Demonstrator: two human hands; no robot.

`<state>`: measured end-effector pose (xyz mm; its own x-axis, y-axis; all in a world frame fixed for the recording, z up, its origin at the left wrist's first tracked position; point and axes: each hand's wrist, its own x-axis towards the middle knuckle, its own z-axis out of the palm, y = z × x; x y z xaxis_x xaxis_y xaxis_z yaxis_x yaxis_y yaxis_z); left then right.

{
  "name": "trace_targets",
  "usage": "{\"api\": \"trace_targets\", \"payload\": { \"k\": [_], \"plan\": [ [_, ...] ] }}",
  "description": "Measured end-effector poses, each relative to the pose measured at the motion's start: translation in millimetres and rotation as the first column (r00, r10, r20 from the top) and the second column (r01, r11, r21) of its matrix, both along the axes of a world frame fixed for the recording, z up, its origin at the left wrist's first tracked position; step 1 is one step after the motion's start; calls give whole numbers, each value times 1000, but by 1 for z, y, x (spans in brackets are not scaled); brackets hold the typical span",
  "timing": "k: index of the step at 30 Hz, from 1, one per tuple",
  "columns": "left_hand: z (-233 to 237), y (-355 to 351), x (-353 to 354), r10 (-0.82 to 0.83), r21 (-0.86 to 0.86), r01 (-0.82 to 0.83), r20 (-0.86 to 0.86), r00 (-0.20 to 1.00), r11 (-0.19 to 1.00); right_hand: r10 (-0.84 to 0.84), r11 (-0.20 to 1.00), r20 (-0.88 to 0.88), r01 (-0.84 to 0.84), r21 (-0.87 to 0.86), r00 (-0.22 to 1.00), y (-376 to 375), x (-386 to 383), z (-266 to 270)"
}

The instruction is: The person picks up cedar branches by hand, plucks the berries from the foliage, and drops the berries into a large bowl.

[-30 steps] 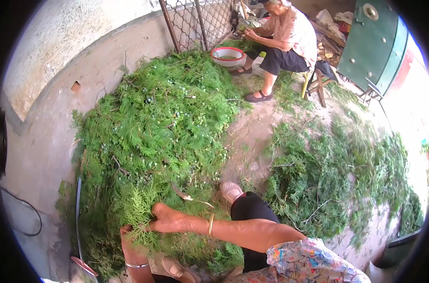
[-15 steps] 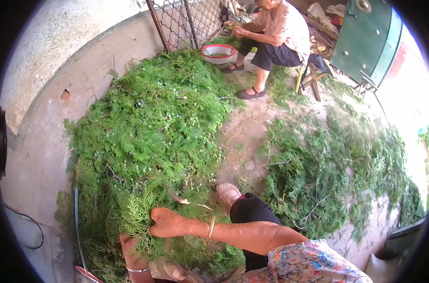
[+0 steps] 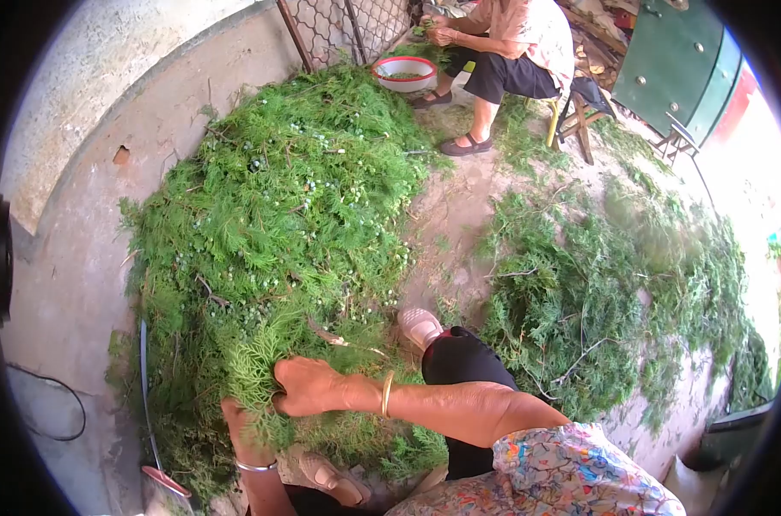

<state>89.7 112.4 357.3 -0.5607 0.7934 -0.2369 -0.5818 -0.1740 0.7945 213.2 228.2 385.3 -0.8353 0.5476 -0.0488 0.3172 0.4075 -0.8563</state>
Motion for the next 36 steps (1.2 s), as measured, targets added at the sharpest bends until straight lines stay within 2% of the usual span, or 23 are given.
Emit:
{"api": "trace_targets", "payload": {
  "k": [1, 3, 4, 5, 6, 8, 11, 12, 13, 15, 16, 17, 19, 21, 23, 24, 27, 28, 30, 32, 34, 35, 36],
  "plan": [
    [-8, -2, -5, 3, 0, -3, 0, 1000, 1000, 3, 1000, 0, -3, 0, 1000, -1, -1, -3],
    [-17, -5, -10, -8, -179, -63, -370, 929, 982, 17, 997, 25, -15, -81, 1000, 0, -3, -9],
    [-13, -4, -17, -96, -291, -71, -523, 847, 954, 19, 997, 25, -17, -81, 1000, 0, -5, -9],
    [-10, 0, -16, -94, -291, -74, -523, 847, 954, 4, 969, 1, -3, -247, 1000, 0, -6, -8],
    [-8, 4, -14, -51, -257, -69, -433, 900, 964, -15, 914, -19, 6, -406, 1000, 1, -8, -8],
    [-5, 5, -14, 105, -266, -142, -147, 984, 954, -40, 937, -70, 13, -350, 997, -1, -11, -11],
    [-18, 7, -23, -12, -147, 11, -4, 1000, 989, -76, 958, -149, 31, -287, 986, -7, -13, -15],
    [-23, 6, -17, -10, -106, -11, -203, 979, 994, -87, 959, -177, 34, -282, 980, -7, -14, -14],
    [-24, 6, -17, -12, -101, -8, -201, 979, 995, -89, 960, -176, 37, -277, 980, -6, -15, -12],
    [-22, 8, -20, -3, -107, 16, 127, 992, 994, -132, 971, -142, 99, -219, 981, -3, -16, -6],
    [-14, 12, -14, -58, -103, 52, -63, 996, 993, -136, 971, -144, 103, -214, 980, -2, -17, -5],
    [-16, 12, -16, -62, -101, 55, -64, 996, 993, -190, 965, -127, 162, -208, 973, -3, -18, -5],
    [-13, 12, -17, 53, -11, -52, 139, 989, 999, -248, 954, -110, 223, -202, 962, -3, -18, -5],
    [-11, 13, -17, 10, 43, -16, 126, 992, 999, -245, 965, -96, 233, -123, 965, 0, -18, -5],
    [-15, 9, -27, -78, 95, 75, 37, 996, 993, -269, 962, -116, 261, -79, 956, 3, -18, -6],
    [-9, 11, -19, -3, 45, 13, -226, 974, 999, -293, 956, -136, 290, -36, 947, 4, -16, -6],
    [-4, 14, -27, 18, 19, -14, -252, 968, 1000, -353, 935, -166, 354, -19, 921, 15, -9, 2],
    [13, 23, -22, 93, -93, -84, 102, 990, 992, -347, 933, -160, 357, 37, 924, 18, -6, 5],
    [2, 20, -30, 60, -115, -48, 103, 993, 992, -349, 926, -155, 366, 96, 924, 25, 0, 6],
    [4, 19, -31, 64, -217, -38, 114, 991, 975, -374, 877, -128, 395, 272, 919, 39, 12, 5],
    [5, 20, -30, -24, -85, 52, 307, 951, 995, -421, 784, -129, 432, 446, 898, 55, 39, 10],
    [1, 16, -36, -188, 66, 176, 373, 909, 982, -456, 727, -131, 453, 517, 881, 69, 59, 5],
    [2, 17, -33, -178, 140, 129, 442, 879, 982, -441, 681, -123, 420, 600, 889, 83, 85, 9]
  ]
}}
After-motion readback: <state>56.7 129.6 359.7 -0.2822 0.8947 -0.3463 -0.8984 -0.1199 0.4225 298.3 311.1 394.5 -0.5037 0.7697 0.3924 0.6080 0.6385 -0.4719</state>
